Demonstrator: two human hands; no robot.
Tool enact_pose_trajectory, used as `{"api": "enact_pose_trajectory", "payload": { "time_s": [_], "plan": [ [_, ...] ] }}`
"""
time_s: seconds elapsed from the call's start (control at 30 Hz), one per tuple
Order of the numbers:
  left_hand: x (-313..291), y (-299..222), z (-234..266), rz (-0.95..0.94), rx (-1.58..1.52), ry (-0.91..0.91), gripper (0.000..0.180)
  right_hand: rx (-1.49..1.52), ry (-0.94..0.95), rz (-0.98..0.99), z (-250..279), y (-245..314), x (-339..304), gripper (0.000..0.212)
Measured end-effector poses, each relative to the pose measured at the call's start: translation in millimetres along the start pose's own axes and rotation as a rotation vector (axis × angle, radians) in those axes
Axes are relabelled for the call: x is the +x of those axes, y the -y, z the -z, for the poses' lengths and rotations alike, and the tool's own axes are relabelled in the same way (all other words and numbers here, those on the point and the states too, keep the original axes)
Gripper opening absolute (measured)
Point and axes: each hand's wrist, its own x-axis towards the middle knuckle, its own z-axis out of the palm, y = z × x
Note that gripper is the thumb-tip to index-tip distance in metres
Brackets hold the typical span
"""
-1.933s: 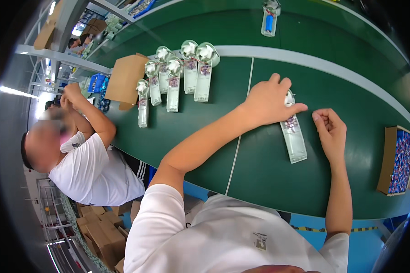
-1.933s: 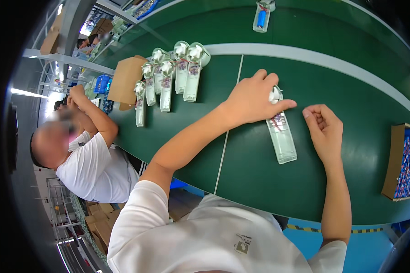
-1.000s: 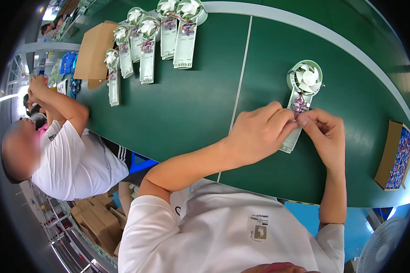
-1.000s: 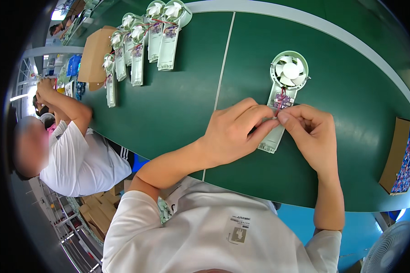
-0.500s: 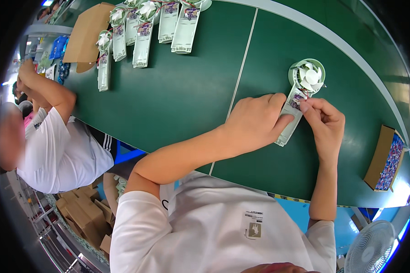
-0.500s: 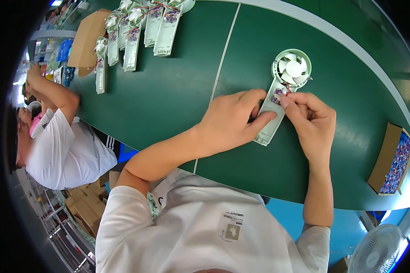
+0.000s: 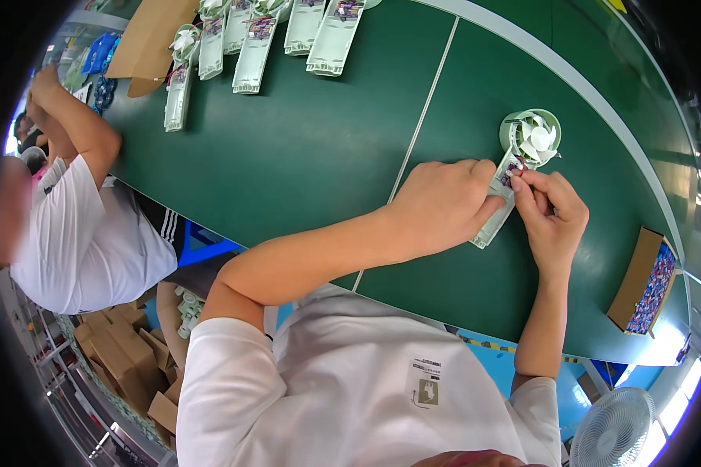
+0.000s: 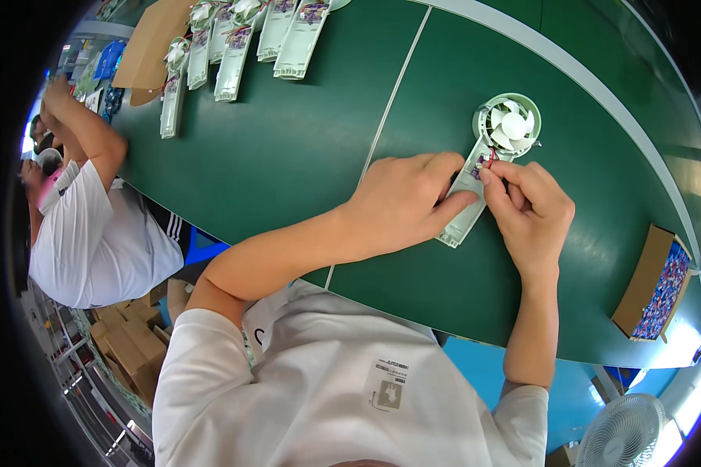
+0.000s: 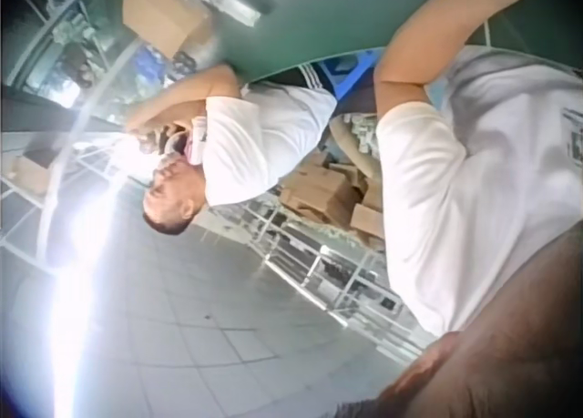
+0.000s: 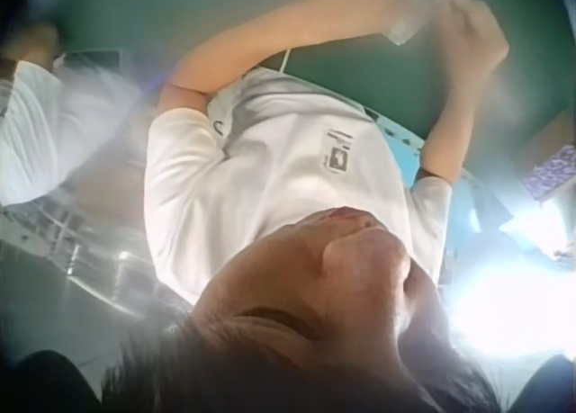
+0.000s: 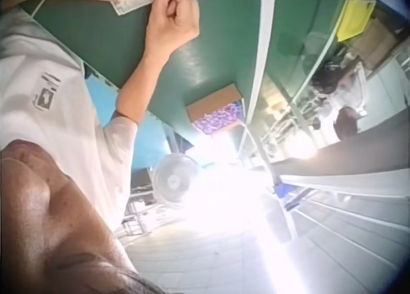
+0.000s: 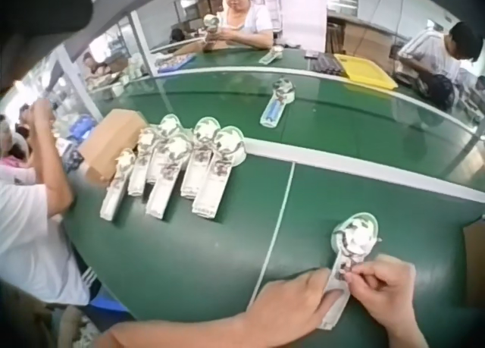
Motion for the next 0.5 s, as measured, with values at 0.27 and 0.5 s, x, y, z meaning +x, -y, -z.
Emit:
{"api": "enact_pose_trajectory", "payload": {
  "time_s": [0.27,0.5],
  "plan": [
    [-3.0,-2.5,0.4,0.005,0.030,0.022,0.029,0.142,0.024,-0.385,-1.6,10.6,-1.7,0.008],
    [0.6,-4.0,0.5,-0.013,-0.023,0.039,0.029,0.335,-0.021,-0.492,-3.5,5.0,2.6,0.019]
  ]
}}
